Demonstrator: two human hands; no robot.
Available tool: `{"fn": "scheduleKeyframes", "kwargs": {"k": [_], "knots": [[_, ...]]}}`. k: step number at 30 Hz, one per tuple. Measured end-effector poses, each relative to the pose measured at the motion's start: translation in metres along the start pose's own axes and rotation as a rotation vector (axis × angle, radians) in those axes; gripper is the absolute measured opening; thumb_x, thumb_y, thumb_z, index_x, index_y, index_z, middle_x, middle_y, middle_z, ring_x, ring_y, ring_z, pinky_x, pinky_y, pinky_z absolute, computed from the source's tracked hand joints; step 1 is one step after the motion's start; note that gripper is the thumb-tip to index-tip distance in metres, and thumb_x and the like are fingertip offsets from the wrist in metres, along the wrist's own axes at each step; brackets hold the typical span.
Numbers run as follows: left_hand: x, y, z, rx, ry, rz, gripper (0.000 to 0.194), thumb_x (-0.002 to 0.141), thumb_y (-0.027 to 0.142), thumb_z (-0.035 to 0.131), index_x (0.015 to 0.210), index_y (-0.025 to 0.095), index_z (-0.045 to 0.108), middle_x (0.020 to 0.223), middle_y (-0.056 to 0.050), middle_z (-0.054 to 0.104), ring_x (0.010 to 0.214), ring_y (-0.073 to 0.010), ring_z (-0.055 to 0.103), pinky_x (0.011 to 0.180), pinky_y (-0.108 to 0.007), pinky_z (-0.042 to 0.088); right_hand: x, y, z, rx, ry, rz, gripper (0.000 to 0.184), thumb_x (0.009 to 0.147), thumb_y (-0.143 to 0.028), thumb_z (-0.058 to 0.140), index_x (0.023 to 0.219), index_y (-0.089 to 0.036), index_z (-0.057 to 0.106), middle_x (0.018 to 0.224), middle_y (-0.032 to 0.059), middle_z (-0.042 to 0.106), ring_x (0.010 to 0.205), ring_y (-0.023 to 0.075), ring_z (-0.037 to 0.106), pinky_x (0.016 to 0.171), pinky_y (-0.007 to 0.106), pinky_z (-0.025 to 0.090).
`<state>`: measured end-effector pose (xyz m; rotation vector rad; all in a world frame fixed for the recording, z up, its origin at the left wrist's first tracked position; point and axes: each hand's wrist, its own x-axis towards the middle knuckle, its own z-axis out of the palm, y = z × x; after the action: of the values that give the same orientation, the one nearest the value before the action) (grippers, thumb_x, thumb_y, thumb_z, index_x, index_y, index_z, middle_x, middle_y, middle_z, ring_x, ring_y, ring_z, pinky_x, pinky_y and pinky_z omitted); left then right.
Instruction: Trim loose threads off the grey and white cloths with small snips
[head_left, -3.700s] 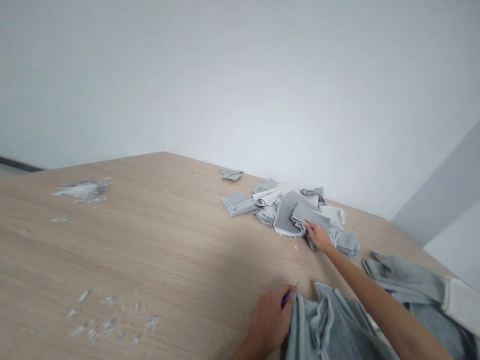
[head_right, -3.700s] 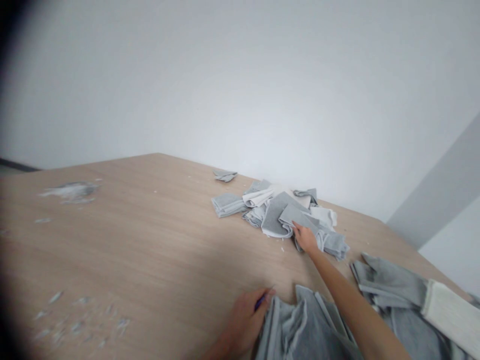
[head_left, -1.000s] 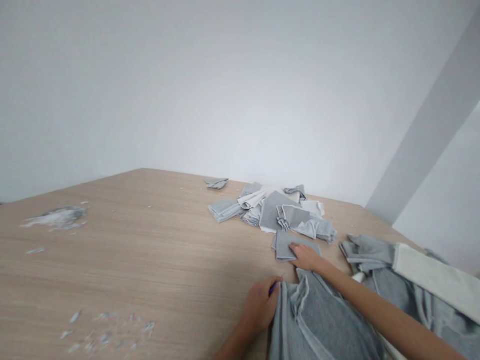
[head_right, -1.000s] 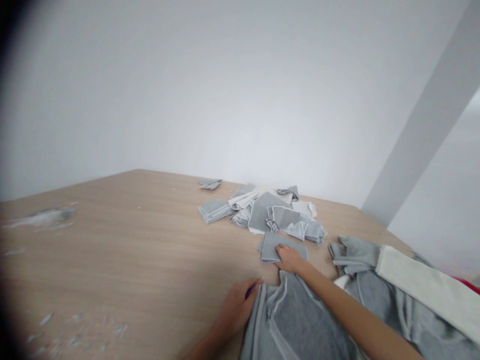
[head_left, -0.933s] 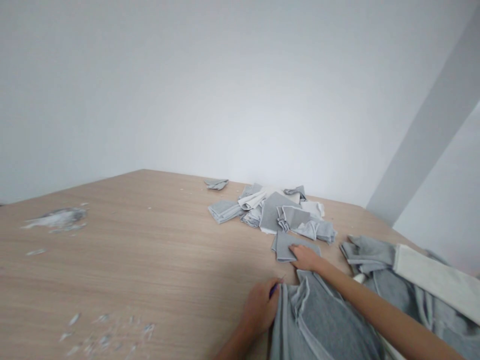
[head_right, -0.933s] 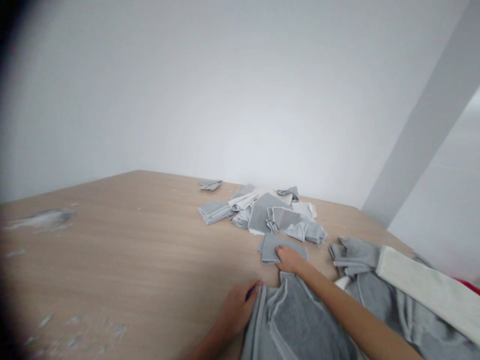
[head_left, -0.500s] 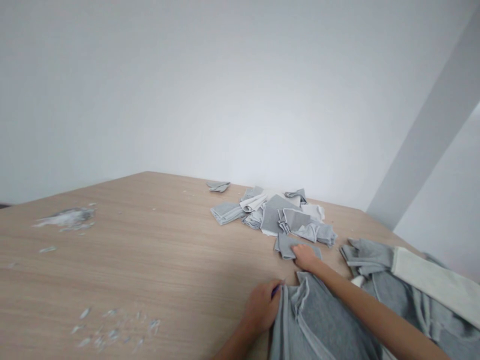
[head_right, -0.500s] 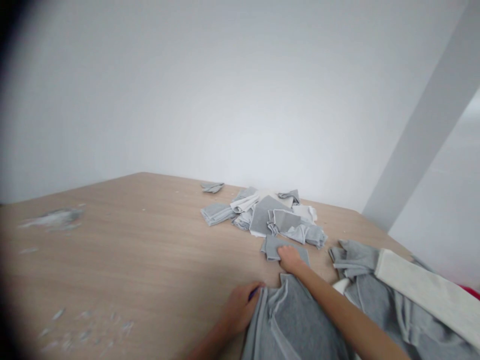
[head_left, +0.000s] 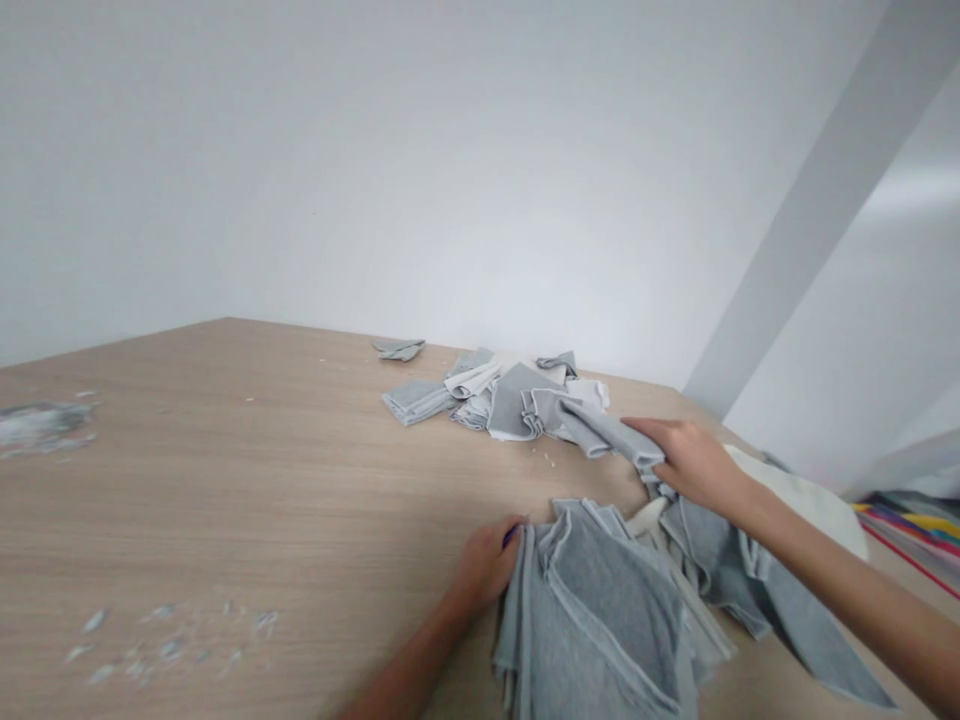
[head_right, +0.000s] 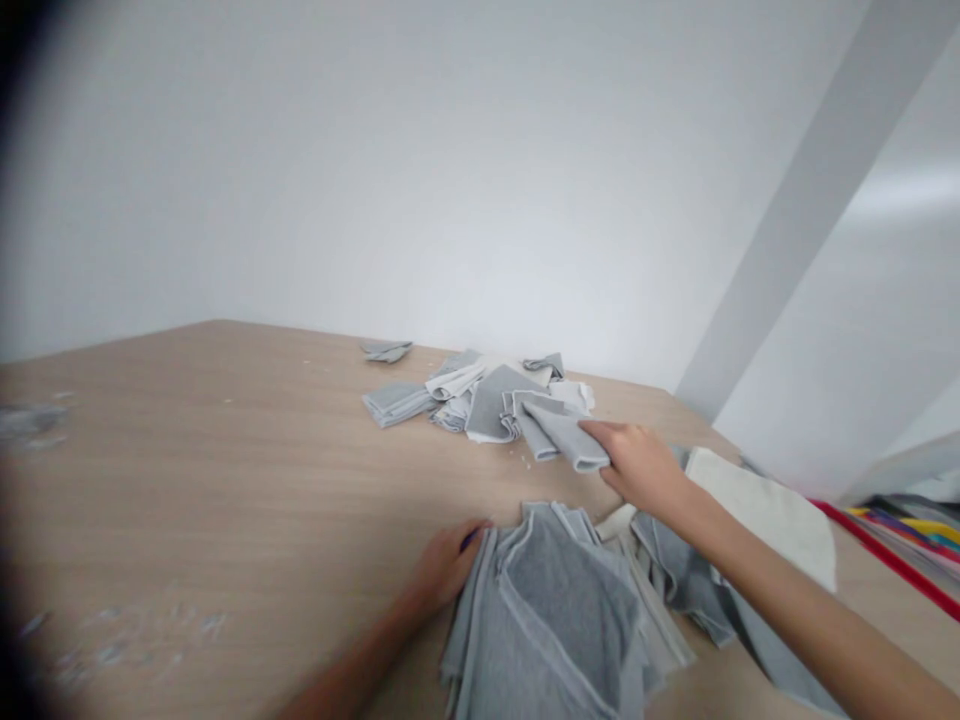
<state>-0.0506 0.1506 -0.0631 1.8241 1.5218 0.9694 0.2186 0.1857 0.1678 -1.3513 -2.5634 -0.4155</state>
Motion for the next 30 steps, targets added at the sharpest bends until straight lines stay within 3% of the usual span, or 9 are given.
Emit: {"fn": "scheduleKeyframes", "kwargs": {"k": [3,6,9,12,16,18,20,25,30], "knots": [[-0.001,0.003,-0.002,-0.003,-0.008,0.016,0.04,0.097,0.038,0.04,0.123,0.022,0.067,0.123,-0.006,0.07,0.114,-0.0237,0.062,0.102,-0.036,0.043,-0.066,-0.032,0.023,0.114,-0.083,0.023,0.069,0.072,-0.009,0.051,0.141,-0.019,0.053,0.135,0.0124,0.062,0.112,0.03,0.065,0.096,0.04,0.049],[-0.003,0.005,-0.002,0.001,-0.003,0.04,0.041,0.098,0.037,0.039,0.121,0.02,0.068,0.122,-0.006,0.071,0.113,-0.0236,0.062,0.101,-0.035,0.043,-0.121,-0.055,0.051,0.28,-0.326,0.02,0.078,0.071,-0.01,0.056,0.147,-0.024,0.047,0.143,0.0118,0.055,0.125,0.0293,0.059,0.104,0.04,0.047],[-0.005,0.006,-0.002,0.015,0.001,0.05,0.04,0.098,0.035,0.039,0.119,0.019,0.068,0.119,-0.006,0.072,0.11,-0.0233,0.063,0.1,-0.034,0.044,-0.15,-0.056,0.05,0.449,-0.502,-0.074,0.09,0.072,-0.029,0.073,0.153,-0.032,0.033,0.154,0.0101,0.04,0.135,0.0319,0.048,0.108,0.042,0.044],[-0.006,0.006,-0.001,0.022,0.0,0.062,0.039,0.097,0.034,0.04,0.119,0.02,0.069,0.118,-0.005,0.072,0.109,-0.0225,0.064,0.098,-0.033,0.045,-0.151,-0.043,0.021,0.488,-0.435,-0.034,0.083,0.079,-0.042,0.072,0.152,-0.038,0.034,0.146,0.0081,0.051,0.126,0.033,0.057,0.102,0.047,0.05],[-0.007,0.006,-0.001,0.023,0.006,0.066,0.04,0.098,0.034,0.04,0.121,0.017,0.068,0.121,-0.007,0.071,0.111,-0.0225,0.063,0.1,-0.032,0.043,-0.129,-0.037,0.0,0.405,-0.071,0.086,0.056,0.093,-0.043,0.056,0.147,-0.034,0.044,0.144,0.0072,0.054,0.127,0.0321,0.056,0.105,0.053,0.046],[-0.007,0.005,-0.001,0.023,0.007,0.068,0.04,0.098,0.034,0.04,0.121,0.017,0.068,0.12,-0.007,0.071,0.111,-0.0223,0.063,0.1,-0.032,0.044,-0.121,-0.045,0.016,0.387,0.038,0.098,0.053,0.096,-0.041,0.05,0.148,-0.032,0.043,0.149,0.0061,0.048,0.135,0.0303,0.049,0.112,0.054,0.039],[-0.006,0.004,0.0,0.026,0.004,0.069,0.04,0.098,0.034,0.039,0.121,0.019,0.068,0.119,-0.006,0.072,0.11,-0.0222,0.064,0.099,-0.032,0.044,-0.121,-0.058,0.048,0.389,0.035,0.071,0.055,0.098,-0.041,0.047,0.151,-0.031,0.038,0.154,0.0051,0.04,0.14,0.0286,0.042,0.117,0.054,0.032],[-0.005,0.002,0.001,0.042,0.0,0.05,0.04,0.097,0.036,0.039,0.12,0.021,0.068,0.119,-0.007,0.072,0.111,-0.0235,0.064,0.099,-0.036,0.045,-0.139,-0.086,0.127,0.419,-0.185,-0.034,0.06,0.099,-0.043,0.042,0.156,-0.031,0.024,0.16,0.0029,0.027,0.149,0.027,0.023,0.121,0.056,0.018],[-0.005,0.003,0.002,0.04,-0.018,0.041,0.04,0.098,0.038,0.039,0.121,0.022,0.067,0.122,-0.006,0.071,0.112,-0.0222,0.063,0.101,-0.035,0.043,-0.142,-0.086,0.134,0.465,-0.225,-0.012,0.06,0.1,-0.044,0.04,0.156,-0.033,0.019,0.161,0.0017,0.022,0.15,0.0255,0.018,0.122,0.056,0.014]]}}
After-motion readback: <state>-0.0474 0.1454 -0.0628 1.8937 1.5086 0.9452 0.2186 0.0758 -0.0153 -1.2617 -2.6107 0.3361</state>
